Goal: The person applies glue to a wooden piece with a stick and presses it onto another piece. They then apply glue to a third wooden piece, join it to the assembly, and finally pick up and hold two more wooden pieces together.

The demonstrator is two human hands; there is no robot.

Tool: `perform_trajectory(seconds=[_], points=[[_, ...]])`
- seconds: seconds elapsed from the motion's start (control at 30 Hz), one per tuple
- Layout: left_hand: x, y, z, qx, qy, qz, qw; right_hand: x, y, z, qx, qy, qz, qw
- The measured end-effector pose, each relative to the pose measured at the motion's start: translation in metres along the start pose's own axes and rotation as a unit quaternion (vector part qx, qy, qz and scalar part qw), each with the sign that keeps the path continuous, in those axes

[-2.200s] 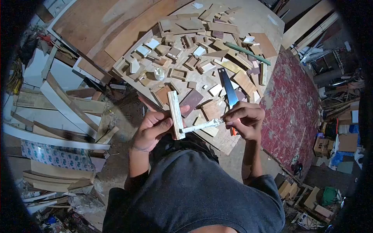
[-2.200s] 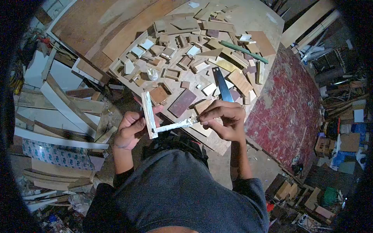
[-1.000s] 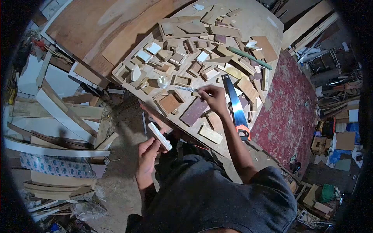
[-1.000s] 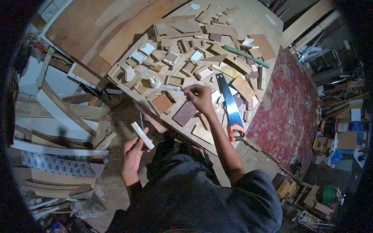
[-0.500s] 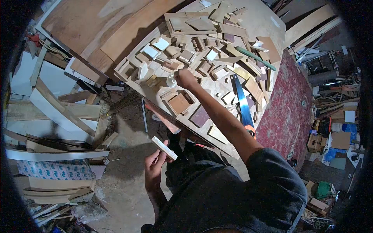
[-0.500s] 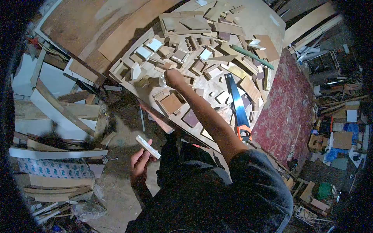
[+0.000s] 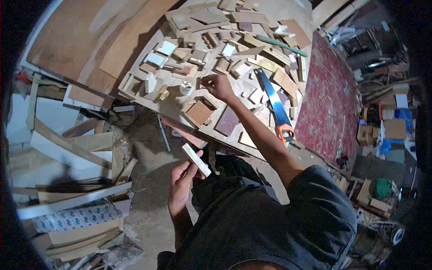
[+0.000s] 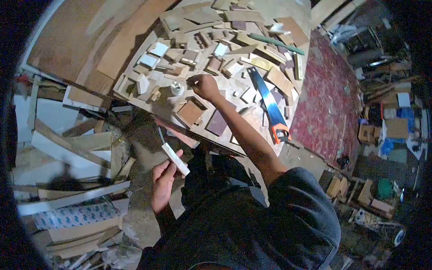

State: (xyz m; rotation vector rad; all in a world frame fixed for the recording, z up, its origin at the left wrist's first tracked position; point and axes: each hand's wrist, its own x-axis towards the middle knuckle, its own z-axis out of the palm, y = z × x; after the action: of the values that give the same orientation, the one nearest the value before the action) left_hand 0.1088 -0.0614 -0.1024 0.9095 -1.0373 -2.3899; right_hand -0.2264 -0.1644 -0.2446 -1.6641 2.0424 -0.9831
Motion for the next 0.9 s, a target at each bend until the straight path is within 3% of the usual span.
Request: perform_trajectory(seconds=[0.13,0.2,0.33,0.53,0.6,0.63,0.7,0.77,0.9], points=[[0.031,-0.009,0.021,0.114,0.055,0.026,0.992,-0.096,-0.045,-0.057,0.152,0.043,0.119,0.98],[0.049,-0.025,0.021,0.144,0.026,0.022,0.989,-0.151,-0.058,-0.076,0.204,0.06,0.192,0.958],[0.074,-0.045,0.053,0.158,0.015,0.019,0.987,-0.24,-0.077,-0.104,0.386,0.061,0.335,0.858],[0.103,-0.115,0.112,0.061,0.077,0.042,0.994,-0.303,-0.075,-0.087,0.516,0.073,0.299,0.799],[0.106,-0.133,0.132,0.099,0.064,0.067,0.991,-0.309,-0.072,-0.08,0.568,0.158,0.36,0.723],[0.107,-0.14,0.141,0.132,0.057,0.099,0.985,-0.313,-0.069,-0.077,0.571,0.166,0.364,0.717],[0.103,-0.153,0.155,0.124,0.053,0.081,0.988,-0.319,-0.062,-0.072,0.625,0.239,0.37,0.645],[0.102,-0.163,0.164,0.147,0.039,0.108,0.982,-0.326,-0.059,-0.073,0.626,0.256,0.38,0.631],[0.092,-0.182,0.17,0.191,0.049,0.062,0.978,-0.341,-0.051,-0.074,0.655,0.225,0.379,0.614]])
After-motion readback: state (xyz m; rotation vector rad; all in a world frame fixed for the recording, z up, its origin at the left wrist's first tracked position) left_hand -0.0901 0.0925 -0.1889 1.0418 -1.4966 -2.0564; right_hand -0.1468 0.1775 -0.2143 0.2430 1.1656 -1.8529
